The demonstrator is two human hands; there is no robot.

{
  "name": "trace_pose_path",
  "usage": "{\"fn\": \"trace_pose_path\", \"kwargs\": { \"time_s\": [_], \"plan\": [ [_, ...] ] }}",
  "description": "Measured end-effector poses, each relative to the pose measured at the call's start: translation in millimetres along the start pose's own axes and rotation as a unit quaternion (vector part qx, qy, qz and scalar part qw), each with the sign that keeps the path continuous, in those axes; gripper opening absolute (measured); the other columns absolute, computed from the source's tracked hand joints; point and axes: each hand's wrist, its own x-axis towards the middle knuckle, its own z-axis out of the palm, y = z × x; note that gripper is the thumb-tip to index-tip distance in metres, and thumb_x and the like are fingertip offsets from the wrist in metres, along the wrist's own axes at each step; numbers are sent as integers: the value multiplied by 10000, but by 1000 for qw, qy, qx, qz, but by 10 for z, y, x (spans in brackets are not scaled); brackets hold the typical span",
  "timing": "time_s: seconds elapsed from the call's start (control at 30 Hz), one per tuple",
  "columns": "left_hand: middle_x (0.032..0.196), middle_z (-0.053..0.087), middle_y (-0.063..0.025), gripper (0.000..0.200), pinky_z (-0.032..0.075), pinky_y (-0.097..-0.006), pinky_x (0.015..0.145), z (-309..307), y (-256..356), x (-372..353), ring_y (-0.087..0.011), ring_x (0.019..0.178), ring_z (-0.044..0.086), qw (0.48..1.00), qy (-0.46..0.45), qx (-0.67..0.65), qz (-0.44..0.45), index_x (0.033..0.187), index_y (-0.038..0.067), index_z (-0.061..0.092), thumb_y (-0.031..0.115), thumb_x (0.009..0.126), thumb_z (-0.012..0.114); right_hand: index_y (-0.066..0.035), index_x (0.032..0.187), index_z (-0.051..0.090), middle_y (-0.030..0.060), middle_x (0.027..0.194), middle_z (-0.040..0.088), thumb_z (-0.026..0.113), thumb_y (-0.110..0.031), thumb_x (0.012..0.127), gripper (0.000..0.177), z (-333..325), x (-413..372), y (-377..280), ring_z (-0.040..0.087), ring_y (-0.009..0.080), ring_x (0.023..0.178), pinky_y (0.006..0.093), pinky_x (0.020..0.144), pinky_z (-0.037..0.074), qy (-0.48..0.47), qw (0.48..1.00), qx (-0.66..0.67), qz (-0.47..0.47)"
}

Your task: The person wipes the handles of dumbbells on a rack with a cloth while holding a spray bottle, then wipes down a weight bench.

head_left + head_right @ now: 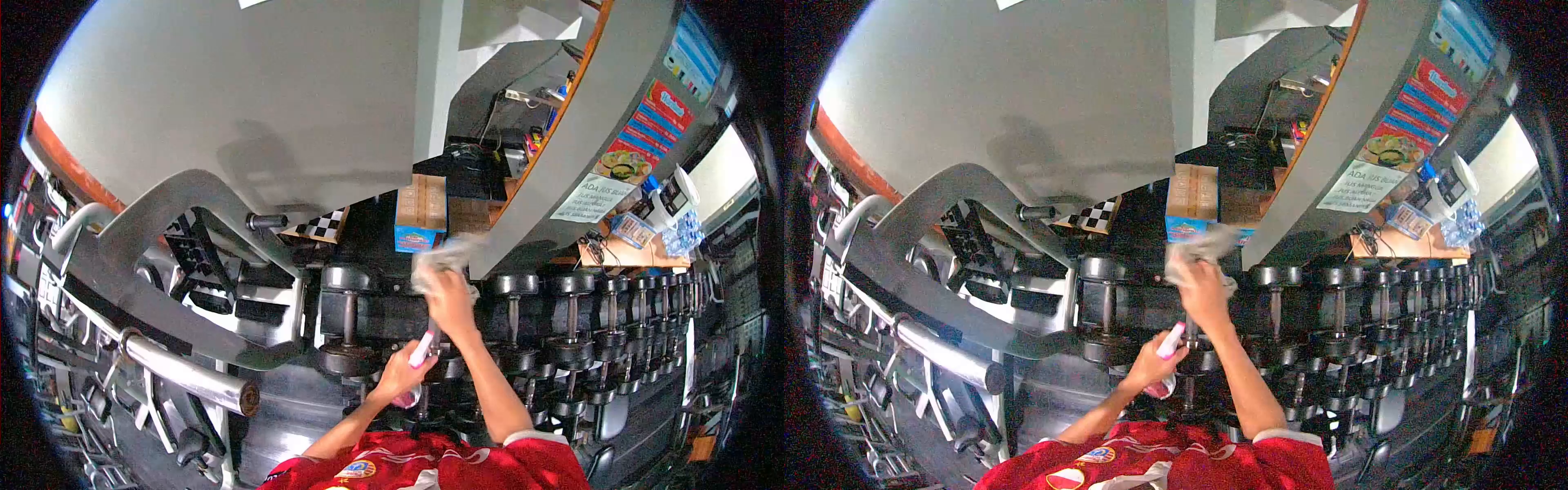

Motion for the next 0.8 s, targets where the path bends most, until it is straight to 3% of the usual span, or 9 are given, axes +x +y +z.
{"fn": "trace_pose_path", "kwargs": {
  "time_s": [0.03,0.17,0.23,0.27,0.33,0.5,0.57,0.67,0.8],
  "plan": [
    [833,641,-185,280,489,-416,705,8,-21,-71,-376,829,628,1000,-11,13,-8,923,51,572,280,803,678,-160,1185,599,43,1099,607,552,-128,790,399,128,84,-97,527,284,1043,508,1067,277,-25,988,-117,-95],
    [711,601,-74,292,484,-324,547,150,-105,-256,-132,566,576,993,-31,-106,-37,1017,37,575,227,823,683,-149,1085,649,93,1016,642,538,-202,832,281,871,221,-138,535,266,1073,548,1066,239,-243,917,-268,-171],
    [713,604,-78,293,479,-319,537,187,-101,-242,-140,565,580,993,-18,-112,-20,1017,39,573,232,825,682,-121,1103,664,114,1133,632,530,-213,853,298,927,319,-331,511,303,1147,560,1065,224,-386,795,-421,-206],
    [716,608,-82,295,474,-314,526,199,-102,-239,-147,564,583,992,-4,-124,-2,1017,41,570,237,826,681,-121,1103,664,114,1133,632,530,-213,853,298,1032,329,-369,511,303,1147,560,1065,224,-385,795,-421,-204],
    [727,609,-91,296,478,-317,533,223,-251,-177,-154,574,593,996,-2,-83,20,1017,40,569,236,825,681,-38,1142,646,105,1223,606,520,-212,869,347,1241,327,-376,512,382,1152,580,1019,282,-470,692,-511,-197],
    [786,619,-133,294,495,-352,598,175,-228,-156,-231,632,627,993,-28,-98,-61,1001,35,571,236,817,682,-158,1053,698,49,1091,664,552,-216,835,269,1187,342,-274,529,271,1120,518,1005,304,-447,745,-450,-209],
    [775,623,-144,289,499,-378,652,215,-362,-129,-297,685,629,998,4,-54,22,985,31,572,235,811,681,-152,1024,686,26,1047,653,554,-202,819,249,1005,249,-135,527,232,1095,470,1024,299,-330,857,-334,-212],
    [776,627,-152,295,500,-385,666,184,-340,-137,-335,707,622,998,18,-12,65,982,31,571,237,805,684,-161,1070,640,51,1073,619,524,-169,832,265,603,147,-106,516,239,1101,478,1009,327,-194,935,-211,-208],
    [765,625,-146,277,496,-384,657,195,-352,-152,-320,700,627,999,2,-50,6,959,33,580,237,804,686,-145,1124,597,84,1037,605,546,-54,771,368,3,84,130,558,266,1026,393,936,423,-72,995,-23,-59]
  ]
}}
